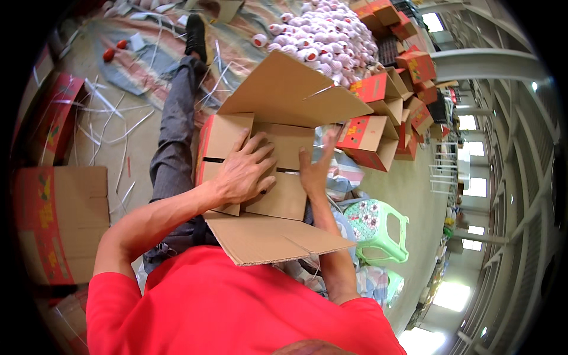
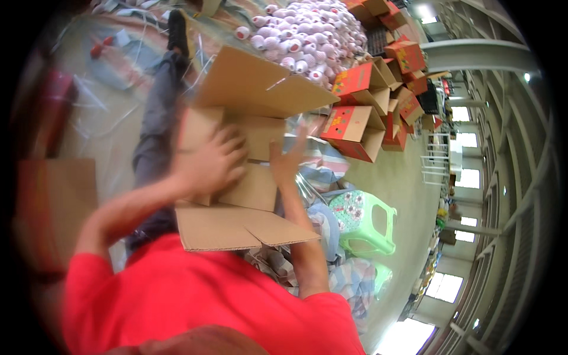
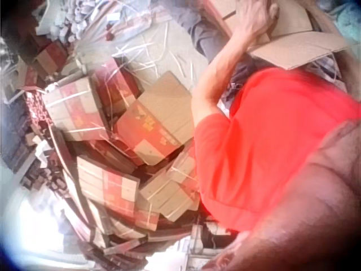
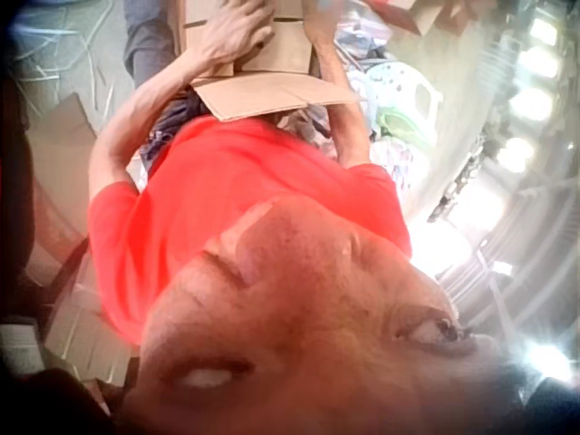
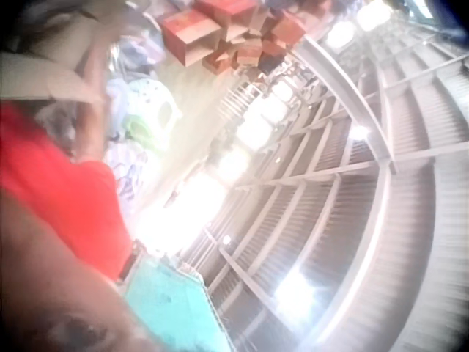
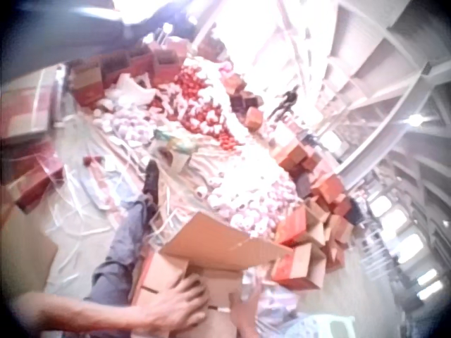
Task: The person sits on the floor and repeatedly folds flat cardboard pieces into small boxes, tucking flaps to lock the shape, then places each finished box aside. The person handles only the cardboard boxes and uses no tools.
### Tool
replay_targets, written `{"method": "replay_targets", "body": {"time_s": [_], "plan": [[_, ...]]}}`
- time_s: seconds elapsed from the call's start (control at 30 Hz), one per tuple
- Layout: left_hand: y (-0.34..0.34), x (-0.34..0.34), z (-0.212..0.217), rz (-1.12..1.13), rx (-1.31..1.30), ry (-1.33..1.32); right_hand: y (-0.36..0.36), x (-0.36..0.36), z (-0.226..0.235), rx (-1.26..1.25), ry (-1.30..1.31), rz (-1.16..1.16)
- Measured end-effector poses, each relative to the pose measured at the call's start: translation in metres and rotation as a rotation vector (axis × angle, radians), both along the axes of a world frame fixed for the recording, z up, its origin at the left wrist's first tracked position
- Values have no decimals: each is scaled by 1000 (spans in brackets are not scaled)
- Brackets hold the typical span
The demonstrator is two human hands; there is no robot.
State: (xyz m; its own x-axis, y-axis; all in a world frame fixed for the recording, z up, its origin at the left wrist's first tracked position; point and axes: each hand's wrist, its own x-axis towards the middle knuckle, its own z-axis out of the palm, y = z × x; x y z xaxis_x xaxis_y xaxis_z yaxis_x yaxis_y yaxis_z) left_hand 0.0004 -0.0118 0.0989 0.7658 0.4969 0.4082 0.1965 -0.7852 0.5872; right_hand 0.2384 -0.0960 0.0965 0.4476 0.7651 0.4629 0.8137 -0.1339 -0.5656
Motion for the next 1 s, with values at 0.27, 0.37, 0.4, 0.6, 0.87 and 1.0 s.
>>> {"method": "replay_targets", "body": {"time_s": [0.27,0.37,0.4,0.6,0.87,1.0], "plan": [[-8,6,-44,-45,-137,-22,24,-49,-35,-323,318,76],[-12,-18,-51,7,-149,-116,17,-66,-71,-196,152,82],[-15,-28,-52,22,-174,-145,9,-70,-79,-145,101,94],[-7,-42,-69,40,45,57,4,-74,-101,-244,10,347],[2,-27,-79,-16,56,84,0,-51,-72,-372,-332,457],[-11,-44,-89,-76,-187,-111,-5,-45,-78,-428,-336,570]]}}
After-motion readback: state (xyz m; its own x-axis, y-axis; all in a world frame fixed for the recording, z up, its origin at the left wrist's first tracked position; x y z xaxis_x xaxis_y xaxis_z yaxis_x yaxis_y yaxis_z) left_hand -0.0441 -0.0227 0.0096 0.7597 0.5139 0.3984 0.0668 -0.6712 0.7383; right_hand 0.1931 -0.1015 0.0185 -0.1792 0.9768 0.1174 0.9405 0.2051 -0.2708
